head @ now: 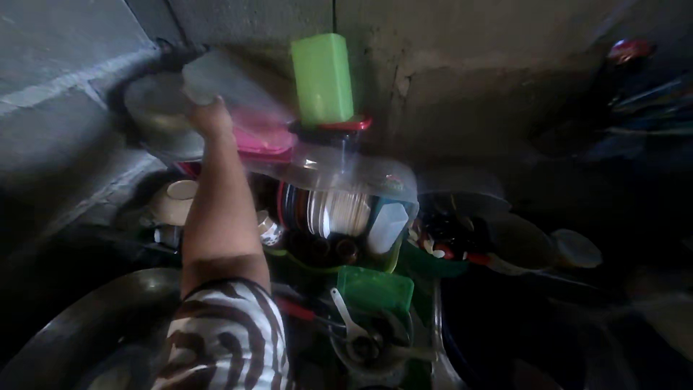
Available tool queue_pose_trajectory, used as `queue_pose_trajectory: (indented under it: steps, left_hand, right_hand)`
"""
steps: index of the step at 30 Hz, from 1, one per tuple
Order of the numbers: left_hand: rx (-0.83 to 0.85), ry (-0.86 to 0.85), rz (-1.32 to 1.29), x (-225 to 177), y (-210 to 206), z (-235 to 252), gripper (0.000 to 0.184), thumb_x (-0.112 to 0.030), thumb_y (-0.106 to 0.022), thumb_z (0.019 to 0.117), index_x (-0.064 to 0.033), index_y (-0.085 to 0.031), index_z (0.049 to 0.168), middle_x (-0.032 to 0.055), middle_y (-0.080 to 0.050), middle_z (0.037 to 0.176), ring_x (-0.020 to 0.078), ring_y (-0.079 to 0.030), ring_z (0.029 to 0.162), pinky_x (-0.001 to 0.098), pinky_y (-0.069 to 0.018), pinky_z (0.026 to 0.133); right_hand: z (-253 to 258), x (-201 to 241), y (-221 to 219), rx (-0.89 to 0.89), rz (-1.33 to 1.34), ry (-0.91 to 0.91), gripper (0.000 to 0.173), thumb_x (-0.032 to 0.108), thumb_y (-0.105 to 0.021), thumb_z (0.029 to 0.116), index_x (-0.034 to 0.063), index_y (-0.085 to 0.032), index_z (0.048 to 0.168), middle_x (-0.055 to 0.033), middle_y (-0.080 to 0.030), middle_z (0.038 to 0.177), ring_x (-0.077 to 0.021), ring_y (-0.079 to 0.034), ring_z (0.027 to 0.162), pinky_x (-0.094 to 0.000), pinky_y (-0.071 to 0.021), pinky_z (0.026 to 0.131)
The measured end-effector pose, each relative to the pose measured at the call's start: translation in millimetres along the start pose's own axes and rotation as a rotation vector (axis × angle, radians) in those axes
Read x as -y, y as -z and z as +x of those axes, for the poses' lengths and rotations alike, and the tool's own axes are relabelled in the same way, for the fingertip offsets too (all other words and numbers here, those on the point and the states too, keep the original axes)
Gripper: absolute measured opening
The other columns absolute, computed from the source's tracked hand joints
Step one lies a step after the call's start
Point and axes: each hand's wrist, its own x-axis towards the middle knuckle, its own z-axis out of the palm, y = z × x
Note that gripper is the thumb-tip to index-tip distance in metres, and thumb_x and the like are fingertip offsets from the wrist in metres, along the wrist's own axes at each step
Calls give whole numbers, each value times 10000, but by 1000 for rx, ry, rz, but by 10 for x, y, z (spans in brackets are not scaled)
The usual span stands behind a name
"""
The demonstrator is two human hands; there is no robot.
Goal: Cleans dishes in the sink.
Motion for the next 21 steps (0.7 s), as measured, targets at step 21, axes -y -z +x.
queue_pose_trajectory:
  steps: [21]
  left_hand:
    - [703,-28,354,1792,1145,-4507,428,-134,-621,992,81,-533,1352,296,-564,1344,400,-562,1249,510,-475,1057]
  right_hand:
    - [271,1365,-584,346,100,269,382,219,-572,1058,26,-577,1387,-216,-647,1293,-322,-642,1169,-510,-509,1020]
